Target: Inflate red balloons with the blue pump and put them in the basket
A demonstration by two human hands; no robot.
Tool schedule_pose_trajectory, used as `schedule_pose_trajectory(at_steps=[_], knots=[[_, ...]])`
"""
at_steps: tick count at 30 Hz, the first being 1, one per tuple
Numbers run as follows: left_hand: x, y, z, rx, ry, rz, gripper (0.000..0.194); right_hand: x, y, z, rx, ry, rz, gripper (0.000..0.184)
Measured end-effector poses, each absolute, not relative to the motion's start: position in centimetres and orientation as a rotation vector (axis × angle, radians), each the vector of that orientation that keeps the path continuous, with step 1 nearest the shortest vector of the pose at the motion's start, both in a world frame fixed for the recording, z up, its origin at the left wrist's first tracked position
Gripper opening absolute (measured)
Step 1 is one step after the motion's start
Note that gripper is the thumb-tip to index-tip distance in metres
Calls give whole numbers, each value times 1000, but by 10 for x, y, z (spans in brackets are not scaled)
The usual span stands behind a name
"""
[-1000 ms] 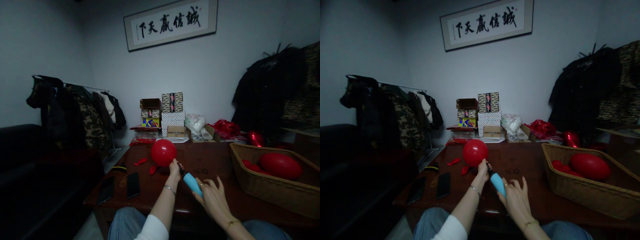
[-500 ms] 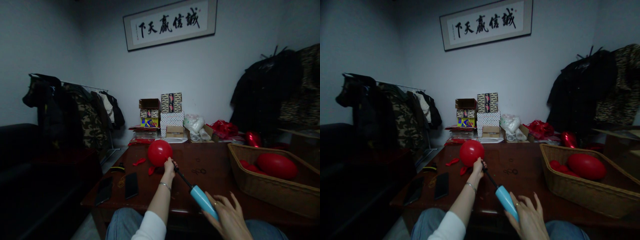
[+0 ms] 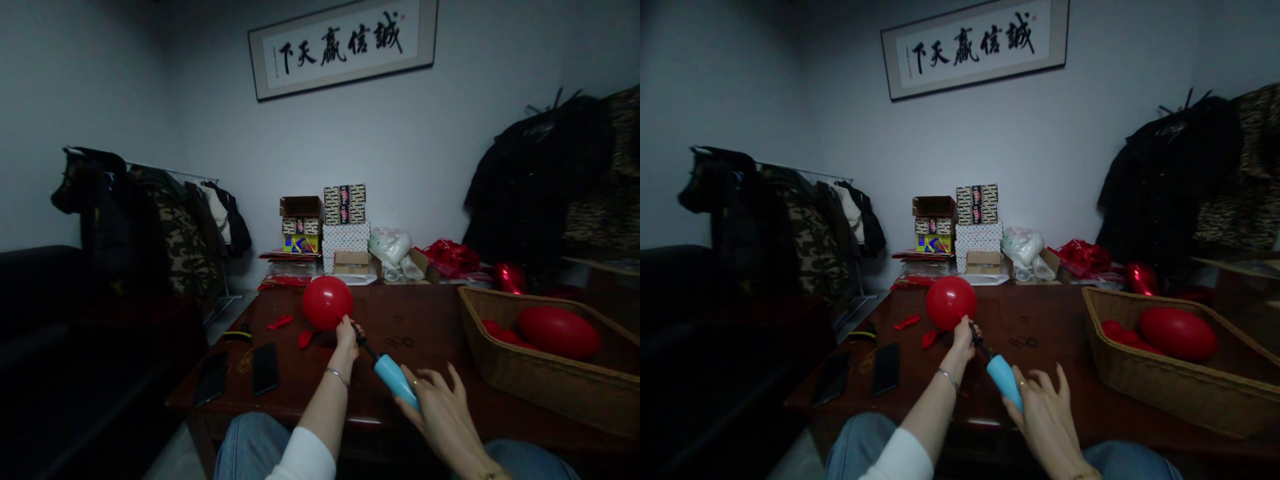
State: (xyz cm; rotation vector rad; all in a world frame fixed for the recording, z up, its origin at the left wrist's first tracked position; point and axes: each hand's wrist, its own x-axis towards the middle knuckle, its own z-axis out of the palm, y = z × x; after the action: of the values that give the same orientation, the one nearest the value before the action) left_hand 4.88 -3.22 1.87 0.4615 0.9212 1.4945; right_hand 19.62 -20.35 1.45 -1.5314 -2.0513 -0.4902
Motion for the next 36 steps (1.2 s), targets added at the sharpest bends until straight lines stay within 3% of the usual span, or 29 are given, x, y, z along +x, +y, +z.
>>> schedule_pose_trajectory(at_steps=[9,25,36], knots=[[53,-35,16,500,943,1464,27,164,-182,27,-1585,-2021,-494,38],[38,-22,23,521,957,1480,22,226,-236,-14,-1452,-2029,-587,46],[51,-35,20,501,902,1480,24,182,-194,22,-1565,-2045,-508,41]])
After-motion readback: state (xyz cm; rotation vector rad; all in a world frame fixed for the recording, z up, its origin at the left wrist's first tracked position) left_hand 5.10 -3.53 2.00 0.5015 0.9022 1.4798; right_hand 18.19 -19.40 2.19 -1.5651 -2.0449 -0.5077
